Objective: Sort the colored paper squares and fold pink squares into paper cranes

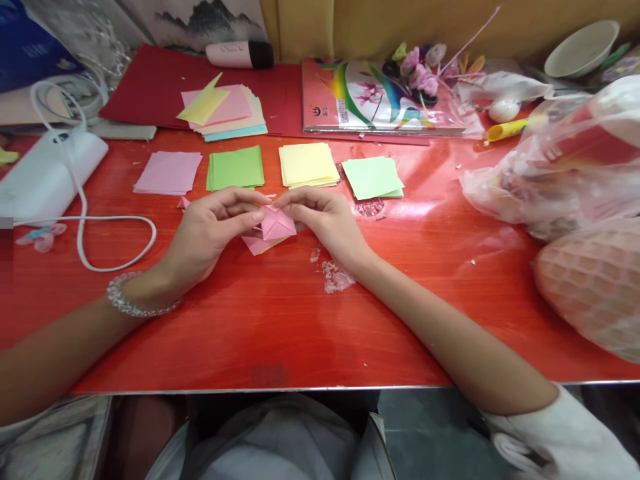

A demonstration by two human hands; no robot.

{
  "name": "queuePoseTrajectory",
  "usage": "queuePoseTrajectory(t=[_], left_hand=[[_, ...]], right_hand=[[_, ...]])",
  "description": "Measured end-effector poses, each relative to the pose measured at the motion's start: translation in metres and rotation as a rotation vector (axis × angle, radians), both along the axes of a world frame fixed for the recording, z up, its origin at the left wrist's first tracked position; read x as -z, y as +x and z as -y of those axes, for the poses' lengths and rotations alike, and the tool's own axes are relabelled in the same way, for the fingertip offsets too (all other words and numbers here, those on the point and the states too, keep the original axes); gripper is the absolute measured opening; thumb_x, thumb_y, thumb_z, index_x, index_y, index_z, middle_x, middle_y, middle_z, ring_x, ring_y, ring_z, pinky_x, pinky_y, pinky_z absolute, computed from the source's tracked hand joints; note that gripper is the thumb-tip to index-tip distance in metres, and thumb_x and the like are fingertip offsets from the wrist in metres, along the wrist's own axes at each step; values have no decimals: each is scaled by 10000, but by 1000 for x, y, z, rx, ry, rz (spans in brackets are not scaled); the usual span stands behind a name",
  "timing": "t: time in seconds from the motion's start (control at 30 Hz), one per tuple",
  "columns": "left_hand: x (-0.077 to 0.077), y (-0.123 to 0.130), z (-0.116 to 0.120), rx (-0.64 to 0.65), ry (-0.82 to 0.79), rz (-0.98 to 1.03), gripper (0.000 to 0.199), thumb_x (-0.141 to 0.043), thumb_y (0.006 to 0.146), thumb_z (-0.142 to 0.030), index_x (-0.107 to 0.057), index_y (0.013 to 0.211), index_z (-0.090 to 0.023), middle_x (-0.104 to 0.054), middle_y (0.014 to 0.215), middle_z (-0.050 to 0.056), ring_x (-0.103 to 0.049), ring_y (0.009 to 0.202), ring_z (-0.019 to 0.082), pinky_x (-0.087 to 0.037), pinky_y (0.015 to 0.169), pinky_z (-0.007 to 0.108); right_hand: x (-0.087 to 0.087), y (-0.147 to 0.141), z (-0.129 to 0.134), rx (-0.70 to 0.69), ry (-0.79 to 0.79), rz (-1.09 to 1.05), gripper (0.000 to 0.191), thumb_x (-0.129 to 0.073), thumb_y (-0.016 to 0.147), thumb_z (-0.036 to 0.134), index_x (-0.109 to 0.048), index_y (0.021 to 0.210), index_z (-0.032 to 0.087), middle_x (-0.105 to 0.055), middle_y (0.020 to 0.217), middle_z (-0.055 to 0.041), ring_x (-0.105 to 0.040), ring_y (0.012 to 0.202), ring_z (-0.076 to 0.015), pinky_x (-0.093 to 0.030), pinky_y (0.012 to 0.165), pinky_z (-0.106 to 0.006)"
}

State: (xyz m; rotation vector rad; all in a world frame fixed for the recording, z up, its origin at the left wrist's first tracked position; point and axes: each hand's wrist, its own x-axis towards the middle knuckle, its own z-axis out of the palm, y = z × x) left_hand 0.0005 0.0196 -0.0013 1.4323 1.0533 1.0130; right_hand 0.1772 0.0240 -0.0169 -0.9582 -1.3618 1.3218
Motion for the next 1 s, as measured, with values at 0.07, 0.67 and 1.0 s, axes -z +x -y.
queuePoseTrajectory(t=[0.07, 0.67, 1.0], left_hand=[[-1, 0, 0, -7, 13, -13, 122, -604, 788, -174, -655, 899, -180, -672, 859, 12, -638, 808, 141, -516, 724, 253], [-3, -1, 4, -38, 94, -106, 120, -579, 803, -160, -691, 838, -187, -687, 848, -1, -629, 809, 136, -504, 730, 243], [2, 0, -1, 63, 22, 5, 194, -551, 787, -69, -596, 936, -185, -609, 737, -24, -559, 495, 64, -498, 470, 197]], right_hand=[[0, 0, 0, -10, -6, -4, 96, -585, 786, 170, -673, 796, 207, -678, 806, 34, -627, 744, -113, -514, 701, -261], [-3, -3, 1, -18, -69, 6, 157, -584, 829, 279, -716, 802, 198, -669, 726, 9, -610, 651, -106, -506, 625, -240], [-6, -2, 3, 0, -22, 149, 180, -626, 807, 304, -699, 778, 142, -664, 701, 3, -579, 638, -104, -468, 595, -218]])
